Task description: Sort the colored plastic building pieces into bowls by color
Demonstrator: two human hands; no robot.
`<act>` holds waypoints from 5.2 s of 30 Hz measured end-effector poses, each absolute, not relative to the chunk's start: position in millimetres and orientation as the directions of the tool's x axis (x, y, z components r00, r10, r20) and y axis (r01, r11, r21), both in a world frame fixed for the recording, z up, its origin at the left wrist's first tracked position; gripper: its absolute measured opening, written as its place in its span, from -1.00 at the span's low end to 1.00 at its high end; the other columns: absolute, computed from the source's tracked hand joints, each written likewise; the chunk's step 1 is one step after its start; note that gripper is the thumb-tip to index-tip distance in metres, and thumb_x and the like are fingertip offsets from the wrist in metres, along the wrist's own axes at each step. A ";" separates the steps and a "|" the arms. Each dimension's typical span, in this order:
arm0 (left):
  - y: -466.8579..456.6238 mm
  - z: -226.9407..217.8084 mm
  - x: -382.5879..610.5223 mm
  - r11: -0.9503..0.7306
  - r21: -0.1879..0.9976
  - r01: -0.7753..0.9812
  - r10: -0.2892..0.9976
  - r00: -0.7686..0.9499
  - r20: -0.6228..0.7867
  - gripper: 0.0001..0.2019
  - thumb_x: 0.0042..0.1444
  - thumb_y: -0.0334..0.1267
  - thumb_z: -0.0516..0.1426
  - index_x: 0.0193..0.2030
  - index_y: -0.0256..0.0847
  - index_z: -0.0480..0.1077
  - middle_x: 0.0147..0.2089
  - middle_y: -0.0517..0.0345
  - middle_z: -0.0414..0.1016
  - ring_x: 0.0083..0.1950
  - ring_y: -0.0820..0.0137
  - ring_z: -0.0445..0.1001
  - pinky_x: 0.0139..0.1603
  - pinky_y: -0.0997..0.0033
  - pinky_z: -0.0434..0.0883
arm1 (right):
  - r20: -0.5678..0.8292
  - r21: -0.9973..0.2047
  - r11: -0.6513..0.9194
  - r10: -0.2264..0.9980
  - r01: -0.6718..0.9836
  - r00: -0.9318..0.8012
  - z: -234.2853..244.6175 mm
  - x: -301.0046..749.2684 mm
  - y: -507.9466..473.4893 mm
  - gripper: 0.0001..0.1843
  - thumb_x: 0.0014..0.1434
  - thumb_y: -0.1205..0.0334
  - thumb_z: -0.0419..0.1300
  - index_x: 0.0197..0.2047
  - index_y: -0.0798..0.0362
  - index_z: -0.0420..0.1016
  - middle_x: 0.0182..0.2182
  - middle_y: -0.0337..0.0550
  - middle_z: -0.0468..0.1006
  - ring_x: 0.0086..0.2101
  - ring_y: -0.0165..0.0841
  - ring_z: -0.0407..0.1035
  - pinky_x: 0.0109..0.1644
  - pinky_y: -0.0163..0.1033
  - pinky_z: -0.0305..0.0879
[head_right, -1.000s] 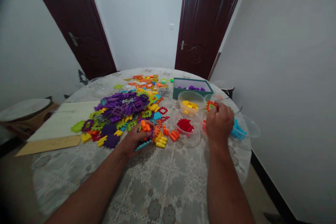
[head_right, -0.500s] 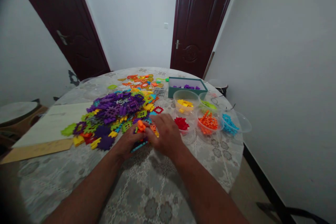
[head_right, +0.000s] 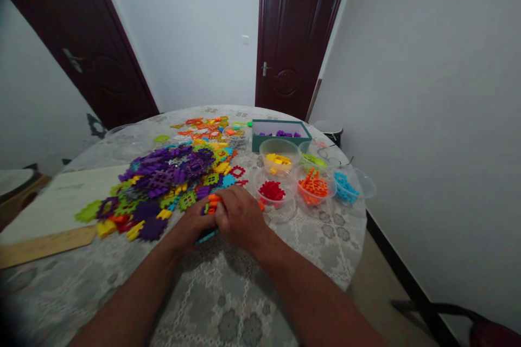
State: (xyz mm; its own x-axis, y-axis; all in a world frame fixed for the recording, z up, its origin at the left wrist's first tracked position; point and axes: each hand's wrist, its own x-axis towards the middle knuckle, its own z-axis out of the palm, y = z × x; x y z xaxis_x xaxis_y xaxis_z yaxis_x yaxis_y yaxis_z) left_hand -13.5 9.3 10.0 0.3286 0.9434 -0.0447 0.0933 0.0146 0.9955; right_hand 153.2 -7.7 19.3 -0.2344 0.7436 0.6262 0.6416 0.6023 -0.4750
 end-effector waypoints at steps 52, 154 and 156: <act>11.6 10.9 -13.1 0.270 0.941 -0.203 0.951 0.211 -0.227 -0.57 -0.13 -0.19 0.40 -0.05 -0.14 0.55 -0.05 0.08 0.61 -0.23 0.29 0.60 -0.24 0.36 0.47 | -0.043 0.021 -0.061 0.997 0.998 0.062 53.2 316.4 175.0 -0.57 0.42 0.04 0.28 0.25 0.05 0.46 0.17 0.00 0.51 0.05 -0.17 0.50 0.10 0.07 0.53; 22.0 9.0 -8.3 0.334 0.728 -0.598 0.942 0.178 -0.285 -0.75 0.00 -0.41 0.31 -0.13 -0.24 0.56 -0.08 -0.05 0.64 -0.10 0.22 0.65 -0.20 0.28 0.69 | 0.437 -0.891 0.084 0.425 0.447 0.793 35.2 368.3 -24.4 -0.62 0.19 0.07 0.16 -0.03 0.12 0.57 -0.38 -0.15 0.58 -0.45 -0.31 0.48 -0.38 -0.24 0.45; 20.6 7.1 -8.1 0.344 0.714 -0.610 0.939 0.201 -0.281 -0.74 0.01 -0.40 0.31 -0.11 -0.23 0.56 -0.04 -0.08 0.65 -0.07 0.20 0.66 -0.18 0.25 0.69 | 0.470 -0.877 0.185 0.521 0.443 0.713 41.8 325.7 -23.6 -0.69 0.22 0.09 0.18 -0.07 0.09 0.58 -0.42 -0.21 0.55 -0.45 -0.33 0.46 -0.36 -0.25 0.44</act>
